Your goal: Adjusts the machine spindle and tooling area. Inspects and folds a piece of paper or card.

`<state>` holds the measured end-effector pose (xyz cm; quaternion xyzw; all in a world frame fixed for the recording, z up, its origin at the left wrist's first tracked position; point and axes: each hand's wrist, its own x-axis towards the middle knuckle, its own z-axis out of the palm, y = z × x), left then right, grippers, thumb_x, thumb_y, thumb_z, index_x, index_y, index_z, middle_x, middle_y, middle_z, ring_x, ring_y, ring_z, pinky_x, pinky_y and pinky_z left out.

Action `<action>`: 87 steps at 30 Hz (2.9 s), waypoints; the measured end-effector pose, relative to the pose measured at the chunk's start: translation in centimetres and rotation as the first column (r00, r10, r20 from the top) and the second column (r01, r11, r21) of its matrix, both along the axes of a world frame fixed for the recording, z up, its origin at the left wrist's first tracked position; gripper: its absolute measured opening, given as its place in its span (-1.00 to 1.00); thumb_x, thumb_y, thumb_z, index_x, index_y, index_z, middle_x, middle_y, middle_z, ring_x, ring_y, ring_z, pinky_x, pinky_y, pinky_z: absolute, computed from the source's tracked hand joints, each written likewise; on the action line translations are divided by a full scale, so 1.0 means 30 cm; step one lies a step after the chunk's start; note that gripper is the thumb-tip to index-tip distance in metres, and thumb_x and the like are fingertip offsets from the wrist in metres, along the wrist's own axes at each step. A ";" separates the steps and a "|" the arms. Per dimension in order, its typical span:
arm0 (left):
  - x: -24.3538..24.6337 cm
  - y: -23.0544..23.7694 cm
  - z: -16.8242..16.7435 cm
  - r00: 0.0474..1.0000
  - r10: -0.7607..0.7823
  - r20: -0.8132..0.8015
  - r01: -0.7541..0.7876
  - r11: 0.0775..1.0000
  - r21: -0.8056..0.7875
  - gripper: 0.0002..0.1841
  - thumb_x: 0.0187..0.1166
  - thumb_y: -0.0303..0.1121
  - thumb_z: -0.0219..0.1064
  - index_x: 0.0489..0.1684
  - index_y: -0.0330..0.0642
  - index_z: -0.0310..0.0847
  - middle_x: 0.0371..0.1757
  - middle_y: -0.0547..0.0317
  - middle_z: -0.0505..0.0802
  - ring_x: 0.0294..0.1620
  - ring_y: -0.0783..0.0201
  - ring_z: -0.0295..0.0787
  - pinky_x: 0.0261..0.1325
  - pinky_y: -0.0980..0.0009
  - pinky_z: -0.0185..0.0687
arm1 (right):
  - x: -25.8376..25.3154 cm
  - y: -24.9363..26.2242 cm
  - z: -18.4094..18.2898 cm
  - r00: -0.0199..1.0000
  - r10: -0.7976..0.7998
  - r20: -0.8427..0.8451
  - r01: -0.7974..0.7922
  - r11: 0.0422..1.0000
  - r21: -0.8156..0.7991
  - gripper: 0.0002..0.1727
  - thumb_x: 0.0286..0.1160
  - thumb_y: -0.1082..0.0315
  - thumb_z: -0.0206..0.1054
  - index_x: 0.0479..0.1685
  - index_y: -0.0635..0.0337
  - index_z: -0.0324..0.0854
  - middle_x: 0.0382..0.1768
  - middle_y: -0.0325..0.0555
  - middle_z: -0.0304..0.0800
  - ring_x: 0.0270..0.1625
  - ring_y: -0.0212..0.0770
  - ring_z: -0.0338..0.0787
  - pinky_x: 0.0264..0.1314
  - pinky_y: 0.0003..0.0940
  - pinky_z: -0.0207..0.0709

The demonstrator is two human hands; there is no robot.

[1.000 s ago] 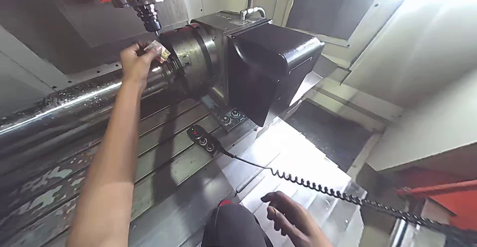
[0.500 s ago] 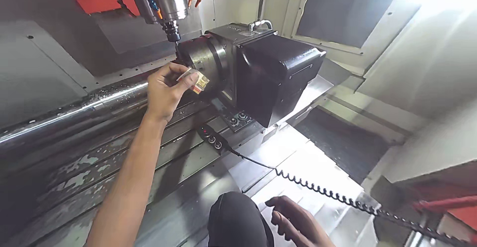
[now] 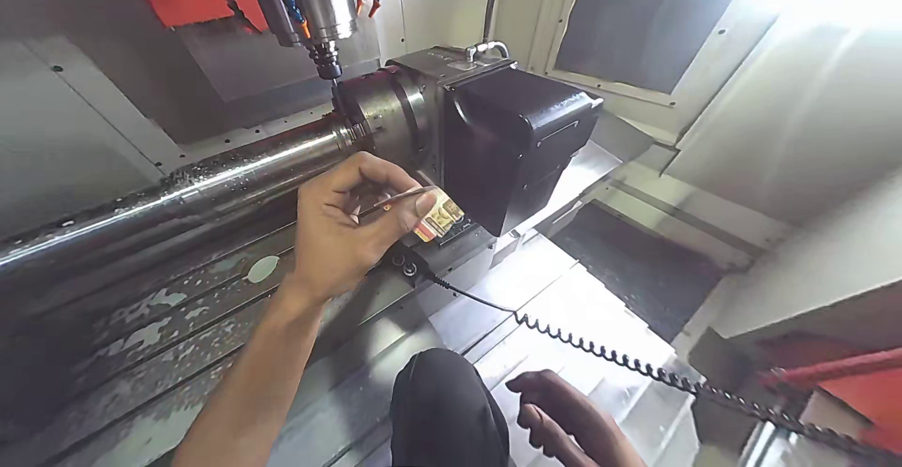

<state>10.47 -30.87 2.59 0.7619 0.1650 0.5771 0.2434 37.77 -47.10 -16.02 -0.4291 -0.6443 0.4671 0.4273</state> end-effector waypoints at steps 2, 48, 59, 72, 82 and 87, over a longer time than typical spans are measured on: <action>0.009 -0.033 0.000 0.999 -0.035 -0.008 0.035 0.999 -0.013 -0.83 0.42 -0.36 0.58 -0.15 -0.06 0.72 -0.23 0.32 0.87 -0.25 0.42 0.83 -0.12 0.47 0.85 | -0.006 -0.002 0.029 1.000 0.000 -0.019 0.001 0.999 0.047 -0.65 0.78 0.25 0.22 0.27 0.34 0.63 -0.22 -0.08 0.84 -0.28 -0.33 0.81 -0.22 -0.33 0.75; 0.022 -0.318 0.019 0.986 -0.143 -0.089 0.130 0.982 -0.134 -0.89 0.59 -0.27 0.47 -0.05 0.02 0.81 -0.16 0.39 0.93 -0.19 0.53 0.85 -0.11 0.63 0.77 | -0.217 0.066 0.467 0.906 0.206 -0.370 0.021 0.851 0.525 -0.76 0.81 0.39 0.14 -0.03 0.40 0.65 -0.21 -0.16 0.75 -0.18 -0.50 0.76 -0.12 -0.62 0.71; 0.027 -0.387 -0.204 0.969 0.130 -0.211 -0.103 0.986 0.134 -0.91 0.60 -0.29 0.44 -0.14 -0.05 0.73 -0.18 0.31 0.88 -0.09 0.39 0.84 0.04 0.47 0.80 | -0.146 0.122 0.275 0.949 -0.271 0.160 0.089 0.718 0.690 -0.87 0.53 0.20 0.33 -0.19 0.02 0.70 -0.28 -0.26 0.79 -0.21 -0.43 0.74 -0.21 -0.49 0.57; 0.271 -0.453 -0.527 0.975 -0.062 -0.211 0.048 0.996 -0.071 -0.77 0.71 -0.36 0.25 -0.21 -0.18 0.87 -0.23 0.01 0.94 -0.09 0.18 0.91 0.08 0.35 0.78 | 0.017 0.554 -0.215 0.852 0.077 0.518 -0.049 0.996 -0.068 -0.50 0.70 -0.13 0.20 0.20 0.10 0.70 -0.07 -0.06 0.80 -0.06 -0.16 0.82 0.08 -0.09 0.69; 0.249 -0.441 -0.533 0.998 -0.032 -0.054 0.022 0.984 -0.178 -0.78 0.66 -0.40 0.24 -0.10 -0.33 0.80 -0.21 -0.08 0.90 -0.04 0.13 0.88 0.17 0.29 0.76 | -0.183 0.771 -0.230 0.700 0.048 0.712 -0.055 0.998 -0.012 0.00 0.35 -0.52 0.28 0.63 0.05 0.43 0.31 0.14 0.69 0.29 0.15 0.73 0.37 0.20 0.56; 0.212 -0.441 -0.528 0.977 0.044 0.209 0.052 0.901 -0.432 -0.79 0.76 -0.32 0.25 0.09 -0.20 0.74 0.01 0.17 0.93 0.09 0.37 0.88 0.24 0.40 0.82 | -0.225 0.768 -0.232 0.632 0.114 0.766 -0.050 0.993 -0.106 0.14 0.22 -0.54 0.38 0.76 0.05 0.29 0.49 0.23 0.55 0.48 0.27 0.60 0.44 0.31 0.47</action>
